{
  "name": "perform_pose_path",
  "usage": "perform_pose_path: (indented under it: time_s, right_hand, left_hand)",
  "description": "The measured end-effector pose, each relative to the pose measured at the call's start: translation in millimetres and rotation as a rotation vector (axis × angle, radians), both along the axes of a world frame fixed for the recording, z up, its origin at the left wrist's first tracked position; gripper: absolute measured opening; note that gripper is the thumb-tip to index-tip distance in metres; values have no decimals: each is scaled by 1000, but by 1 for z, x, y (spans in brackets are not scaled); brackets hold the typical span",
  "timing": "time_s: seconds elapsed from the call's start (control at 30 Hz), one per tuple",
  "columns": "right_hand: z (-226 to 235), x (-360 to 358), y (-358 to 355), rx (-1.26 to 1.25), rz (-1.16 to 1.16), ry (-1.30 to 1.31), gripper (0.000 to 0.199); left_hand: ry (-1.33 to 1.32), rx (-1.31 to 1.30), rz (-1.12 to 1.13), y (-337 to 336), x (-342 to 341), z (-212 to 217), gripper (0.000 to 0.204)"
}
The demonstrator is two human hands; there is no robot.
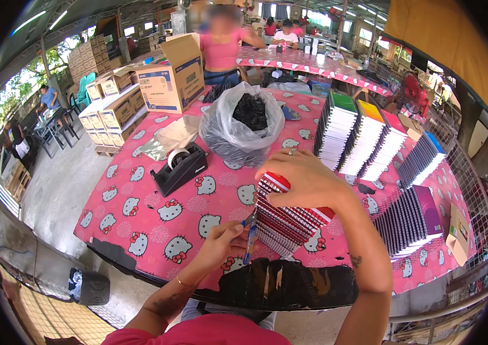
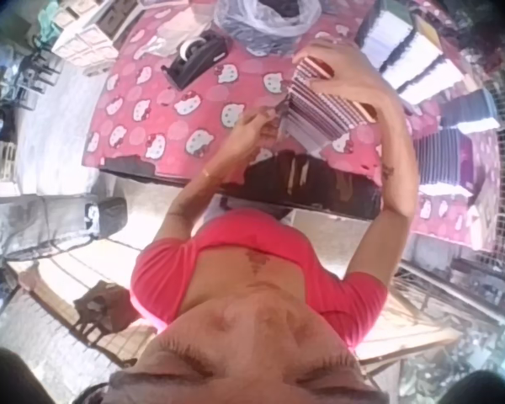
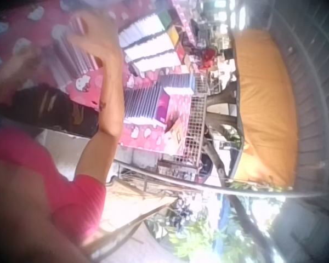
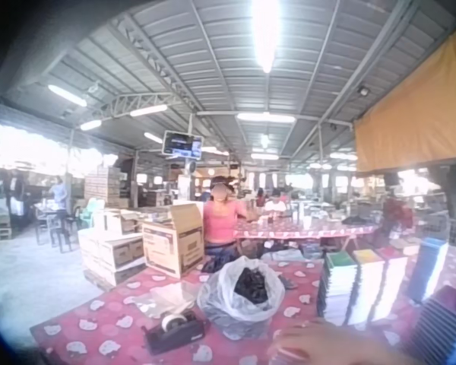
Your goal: The person uses shears to trim or cut something on a stack of notebooks and then moves the stack aside.
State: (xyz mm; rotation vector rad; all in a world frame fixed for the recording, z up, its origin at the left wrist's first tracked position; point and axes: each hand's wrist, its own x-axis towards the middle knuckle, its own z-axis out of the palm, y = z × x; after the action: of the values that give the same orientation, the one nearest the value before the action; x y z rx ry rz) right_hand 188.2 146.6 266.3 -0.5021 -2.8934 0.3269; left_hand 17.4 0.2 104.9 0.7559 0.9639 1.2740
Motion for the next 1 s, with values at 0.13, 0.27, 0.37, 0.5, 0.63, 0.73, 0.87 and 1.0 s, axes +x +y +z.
perform_pose_path:
  time_s: [0.13, 0.27, 0.37, 0.5, 0.63, 0.73, 0.87, 1.0]
  right_hand:
    - [1, 0, 0, 7, 5, -3, 42]
    - [-2, 1, 1, -9, -1, 23, 42]
    - [0, 0, 1, -5, -3, 16, 42]
    - [-1, -1, 0, -3, 0, 21, 42]
    - [1, 1, -1, -10, 0, 33, 42]
    - [1, 1, -1, -23, -10, 16, 42]
    - [-1, 0, 0, 3, -4, 16, 42]
    - [-1, 0, -1, 15, 0, 30, 42]
  left_hand:
    - [3, -33, 4, 4, -3, -7, 37]
    - [342, 24, -14, 2, -5, -2, 34]
    - [247, 21, 13, 0, -2, -7, 33]
    - [44, -27, 13, -2, -1, -10, 32]
    - [-35, -83, 37, 1, 0, -14, 31]
    - [477, 30, -2, 1, -2, 2, 27]
    - [1147, 558, 399, -4, 9, -1, 27]
    - [1156, 634, 485, -1, 9, -9, 31]
